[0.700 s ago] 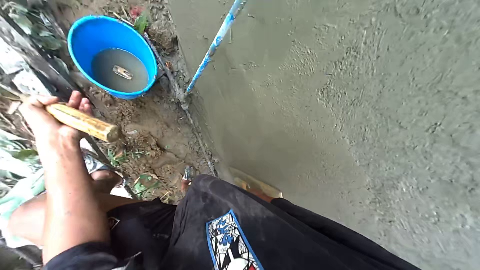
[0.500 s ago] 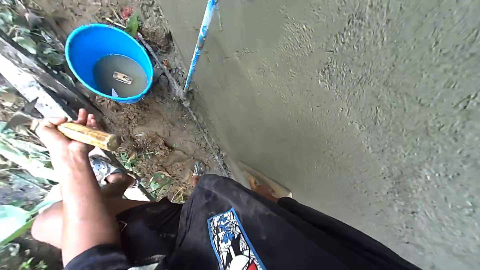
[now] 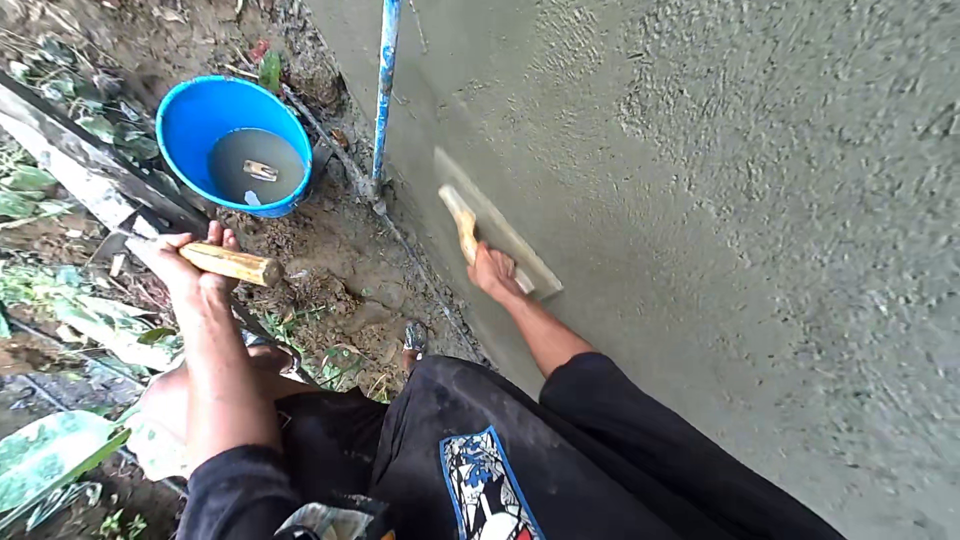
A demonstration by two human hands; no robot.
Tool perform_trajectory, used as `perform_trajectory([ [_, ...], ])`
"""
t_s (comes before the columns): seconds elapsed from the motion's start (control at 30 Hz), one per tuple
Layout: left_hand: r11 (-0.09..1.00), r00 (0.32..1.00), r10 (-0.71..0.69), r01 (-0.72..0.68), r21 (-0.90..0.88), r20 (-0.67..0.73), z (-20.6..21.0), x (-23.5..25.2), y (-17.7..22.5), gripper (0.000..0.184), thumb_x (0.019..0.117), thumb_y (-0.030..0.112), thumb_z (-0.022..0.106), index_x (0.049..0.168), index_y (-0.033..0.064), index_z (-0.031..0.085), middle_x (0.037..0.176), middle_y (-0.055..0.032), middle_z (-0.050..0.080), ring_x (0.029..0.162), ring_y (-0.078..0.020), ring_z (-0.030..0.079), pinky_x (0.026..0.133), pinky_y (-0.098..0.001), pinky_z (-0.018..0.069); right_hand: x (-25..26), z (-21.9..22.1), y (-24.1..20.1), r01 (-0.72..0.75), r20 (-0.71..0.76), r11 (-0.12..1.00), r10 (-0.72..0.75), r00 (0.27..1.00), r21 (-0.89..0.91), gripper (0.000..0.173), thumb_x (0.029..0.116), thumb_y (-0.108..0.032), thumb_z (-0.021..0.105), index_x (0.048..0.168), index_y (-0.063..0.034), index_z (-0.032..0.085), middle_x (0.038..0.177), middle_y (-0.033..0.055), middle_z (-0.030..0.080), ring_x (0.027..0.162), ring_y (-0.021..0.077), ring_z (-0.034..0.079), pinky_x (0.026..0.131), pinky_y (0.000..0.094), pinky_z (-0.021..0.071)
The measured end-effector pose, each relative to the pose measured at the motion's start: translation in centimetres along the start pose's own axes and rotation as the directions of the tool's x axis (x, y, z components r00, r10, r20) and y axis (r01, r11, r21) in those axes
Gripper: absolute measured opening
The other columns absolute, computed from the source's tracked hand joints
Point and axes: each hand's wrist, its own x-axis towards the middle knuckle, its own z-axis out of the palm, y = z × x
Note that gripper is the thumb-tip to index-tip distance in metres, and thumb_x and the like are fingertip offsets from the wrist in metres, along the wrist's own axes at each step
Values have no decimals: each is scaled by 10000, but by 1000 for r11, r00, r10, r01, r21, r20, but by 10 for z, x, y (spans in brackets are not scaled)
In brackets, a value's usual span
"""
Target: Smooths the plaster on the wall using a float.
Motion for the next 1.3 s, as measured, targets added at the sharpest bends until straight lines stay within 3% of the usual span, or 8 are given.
perform_trajectory([
  [0.23,999,1000,-16,17,-46,19,5,7,-4,375,951,163,501,1298,47,418,1159,-223,652,924,-309,717,760,-445,626,-78,-56,25,98,-306,983,-47,951,153,552,946,-331,703,1385,-72,491,994,266,680,930,485,676,750,672,528],
  [0.4,999,999,-26,27,-36,26,1,-1,11,352,939,147,500,1270,49,428,1139,-205,658,885,-288,714,744,-414,622,-102,-88,36,36,-390,972,60,919,234,609,935,-332,737,1392,-16,487,1002,279,683,920,486,680,793,677,512],
  [0.6,1000,1000,-2,1,-19,-9,-5,-9,14,345,942,152,513,1266,63,433,1168,-191,661,886,-270,719,731,-391,624,6,-90,-25,322,-394,877,-172,903,356,756,839,-224,816,1428,35,419,1100,204,710,972,323,730,891,522,591],
  [0.73,999,999,-9,7,-39,-50,-10,-11,9,360,930,144,509,1270,56,429,1174,-198,661,893,-280,722,729,-414,627,73,-51,-59,148,-141,944,-111,984,293,723,899,-221,764,1487,-29,390,1153,243,680,953,375,728,845,564,602],
  [0.93,996,999,-41,38,-81,-28,-16,-8,20,339,951,149,502,1272,65,435,1201,-196,656,932,-291,723,770,-422,629,5,17,10,-18,-88,991,30,996,132,674,906,-261,755,1479,-76,451,1133,281,685,1038,478,676,856,669,537],
  [1.03,996,999,-43,43,-76,-5,-17,-10,32,227,981,182,459,1193,102,448,1144,-135,674,888,-210,715,740,-343,610,-30,-9,18,-50,-152,993,65,986,103,625,900,-226,771,1438,-67,496,1097,250,704,1046,437,686,914,617,524],
  [1.13,994,1000,-19,20,-109,10,-20,-8,35,188,994,188,445,1164,109,459,1118,-128,683,865,-202,710,725,-326,599,-38,-46,1,54,-301,980,6,954,190,677,897,-207,772,1456,-17,440,1072,298,679,992,487,675,838,655,530],
  [1.3,990,1000,-28,29,-137,9,-18,-4,26,207,961,163,473,1158,103,456,1054,-127,679,785,-175,693,659,-292,587,41,-85,-64,180,-331,938,-77,941,295,772,854,-154,778,1498,-31,370,1166,253,669,976,388,718,836,577,600],
])
